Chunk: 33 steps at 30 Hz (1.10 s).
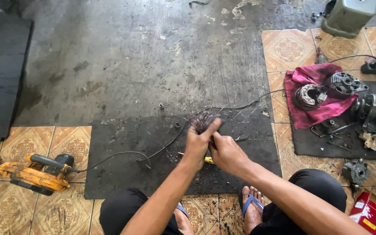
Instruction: The person sits on the floor and repeatedly pulls, shakes, and twists a wire brush by hand to remove debris. Another person briefly places a metal part on the floor nearby.
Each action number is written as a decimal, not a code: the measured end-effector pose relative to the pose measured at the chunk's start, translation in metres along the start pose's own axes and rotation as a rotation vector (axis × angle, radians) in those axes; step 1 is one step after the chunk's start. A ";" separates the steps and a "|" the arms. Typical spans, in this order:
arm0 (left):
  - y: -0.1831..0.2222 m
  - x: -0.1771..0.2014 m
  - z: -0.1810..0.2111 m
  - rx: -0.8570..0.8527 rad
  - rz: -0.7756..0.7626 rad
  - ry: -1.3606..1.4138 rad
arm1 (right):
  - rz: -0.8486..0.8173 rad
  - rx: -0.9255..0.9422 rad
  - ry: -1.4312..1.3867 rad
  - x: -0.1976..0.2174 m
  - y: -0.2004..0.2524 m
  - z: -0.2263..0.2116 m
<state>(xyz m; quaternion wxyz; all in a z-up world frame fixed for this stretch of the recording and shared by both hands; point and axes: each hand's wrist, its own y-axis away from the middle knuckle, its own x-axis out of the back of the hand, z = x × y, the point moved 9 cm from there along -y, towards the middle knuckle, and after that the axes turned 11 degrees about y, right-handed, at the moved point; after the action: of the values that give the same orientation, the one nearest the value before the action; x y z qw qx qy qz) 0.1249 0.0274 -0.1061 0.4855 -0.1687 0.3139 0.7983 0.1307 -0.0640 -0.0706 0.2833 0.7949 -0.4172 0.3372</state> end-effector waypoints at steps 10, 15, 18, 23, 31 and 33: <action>-0.006 0.015 0.026 -0.120 0.375 0.077 | -0.087 0.161 0.083 0.038 0.004 -0.035; -0.014 0.039 0.062 -0.122 0.427 -0.070 | 0.031 0.294 -0.053 0.089 0.023 -0.045; -0.016 0.045 0.071 -0.073 0.304 -0.250 | 0.349 0.249 -0.107 0.105 0.006 0.003; -0.028 0.054 0.050 -0.074 0.121 -0.306 | 0.080 0.195 -0.067 0.098 -0.009 -0.024; -0.010 0.033 0.040 -0.089 0.189 -0.179 | -0.101 0.196 -0.064 0.016 -0.006 -0.024; -0.010 0.024 0.035 -0.148 0.150 -0.193 | -0.056 0.128 0.031 0.008 -0.010 -0.011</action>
<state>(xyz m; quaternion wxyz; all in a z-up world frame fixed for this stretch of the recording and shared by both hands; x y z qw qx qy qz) 0.1241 0.0703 -0.0970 0.4387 -0.1027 0.2175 0.8658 0.1394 -0.0545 -0.0590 0.2476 0.8175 -0.3680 0.3675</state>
